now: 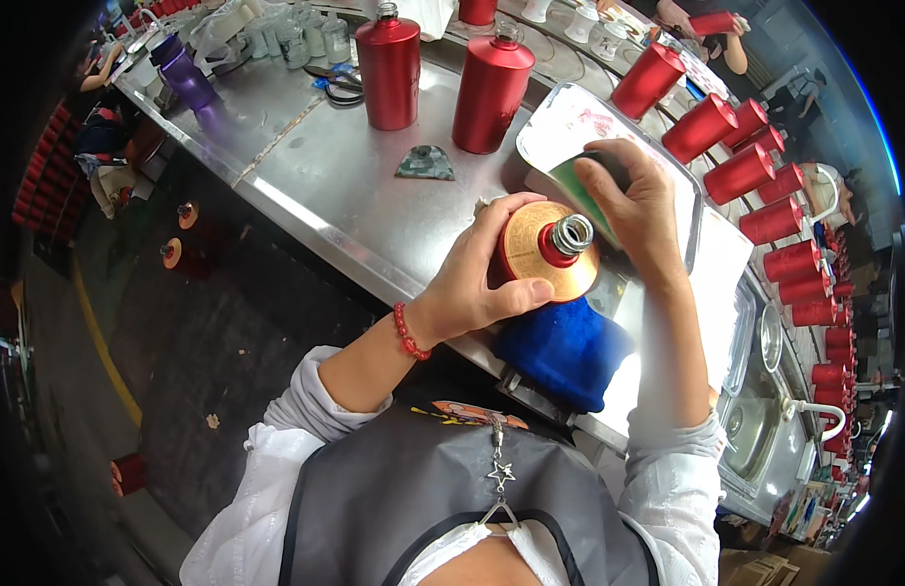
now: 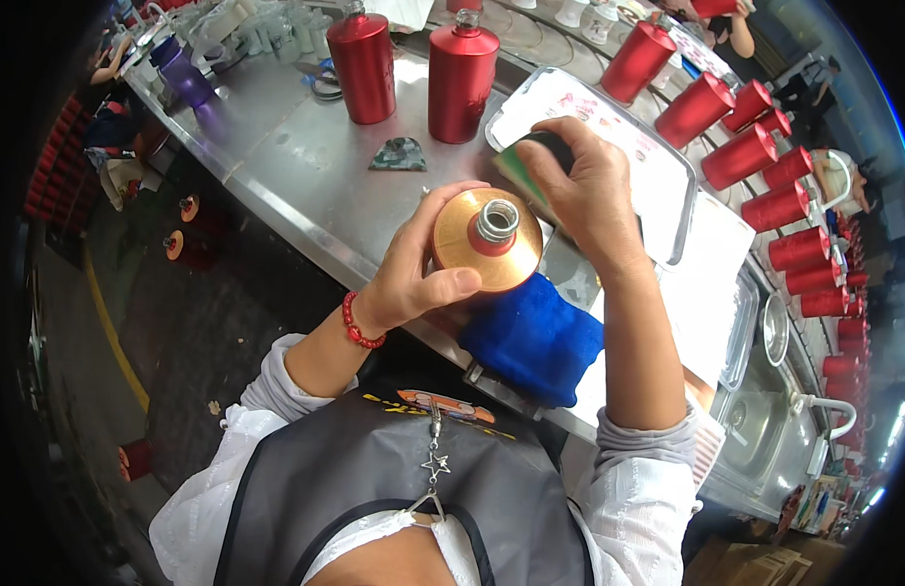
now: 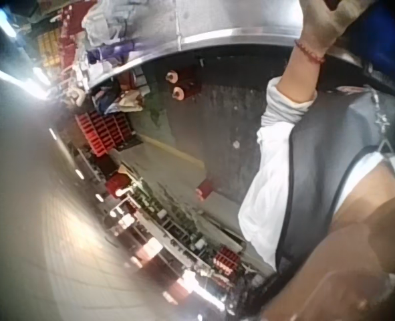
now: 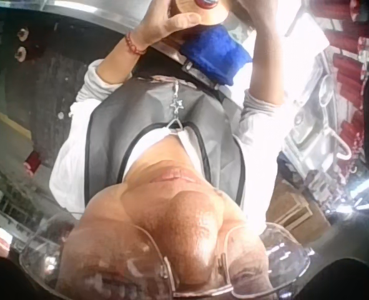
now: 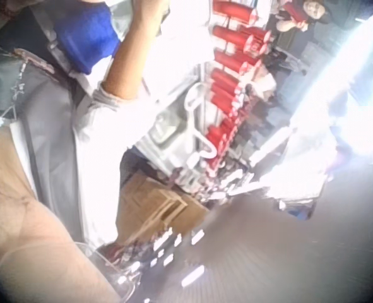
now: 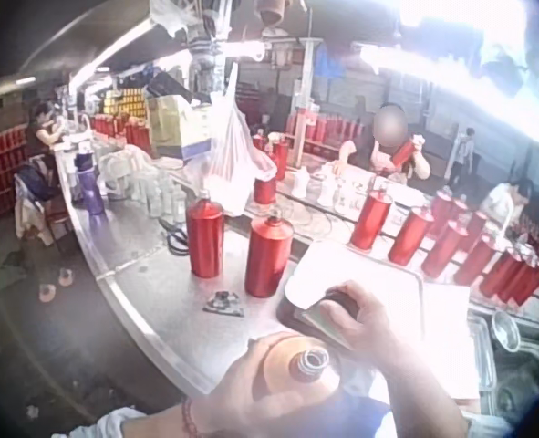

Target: The person applies circular and rectangular stickers to red cylindrical containers on a stainless steel workbench. They peel each sticker from its backing, align it on the container, and smooth it down with their fingers. The person handles several containers one at a time, rotating them to position the labels.

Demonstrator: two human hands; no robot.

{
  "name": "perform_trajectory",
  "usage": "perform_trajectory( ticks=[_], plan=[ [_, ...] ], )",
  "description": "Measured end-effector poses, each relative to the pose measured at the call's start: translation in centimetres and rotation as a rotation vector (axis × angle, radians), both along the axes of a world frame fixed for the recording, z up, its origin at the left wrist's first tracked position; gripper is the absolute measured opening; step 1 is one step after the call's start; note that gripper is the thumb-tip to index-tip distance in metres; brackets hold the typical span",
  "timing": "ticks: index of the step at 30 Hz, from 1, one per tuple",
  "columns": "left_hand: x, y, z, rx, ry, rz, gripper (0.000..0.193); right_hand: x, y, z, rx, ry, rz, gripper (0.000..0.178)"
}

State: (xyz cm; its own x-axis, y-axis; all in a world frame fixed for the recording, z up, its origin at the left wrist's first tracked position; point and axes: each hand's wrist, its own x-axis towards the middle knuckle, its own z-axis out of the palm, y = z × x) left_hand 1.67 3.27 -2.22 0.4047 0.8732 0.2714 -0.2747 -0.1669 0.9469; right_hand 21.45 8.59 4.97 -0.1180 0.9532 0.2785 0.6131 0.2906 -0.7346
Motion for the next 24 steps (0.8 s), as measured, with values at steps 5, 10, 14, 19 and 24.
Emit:
perform_trajectory(
  ticks=[5,10,14,19,24],
  plan=[
    [-0.1,2.2,-0.6,-0.071,-0.036,-0.163,0.093,0.3,1.0,-0.1,0.036,0.035,0.081,0.025],
    [-1.5,3.6,-0.7,0.076,0.076,-0.117,0.104,1.0,0.3,-0.6,-0.149,0.410,0.161,0.025],
    [0.2,1.7,-0.4,0.018,0.031,-0.044,0.092,1.0,1.8,-1.0,0.015,0.078,0.047,0.025],
    [0.1,3.2,-0.6,-0.123,-0.049,-0.205,0.089,0.4,3.0,-0.5,-0.053,0.021,0.166,0.020],
    [-0.2,4.0,-1.2,-0.103,-0.095,-0.220,0.083,-0.6,3.4,-0.4,-0.078,0.053,0.253,0.023]
  ],
)
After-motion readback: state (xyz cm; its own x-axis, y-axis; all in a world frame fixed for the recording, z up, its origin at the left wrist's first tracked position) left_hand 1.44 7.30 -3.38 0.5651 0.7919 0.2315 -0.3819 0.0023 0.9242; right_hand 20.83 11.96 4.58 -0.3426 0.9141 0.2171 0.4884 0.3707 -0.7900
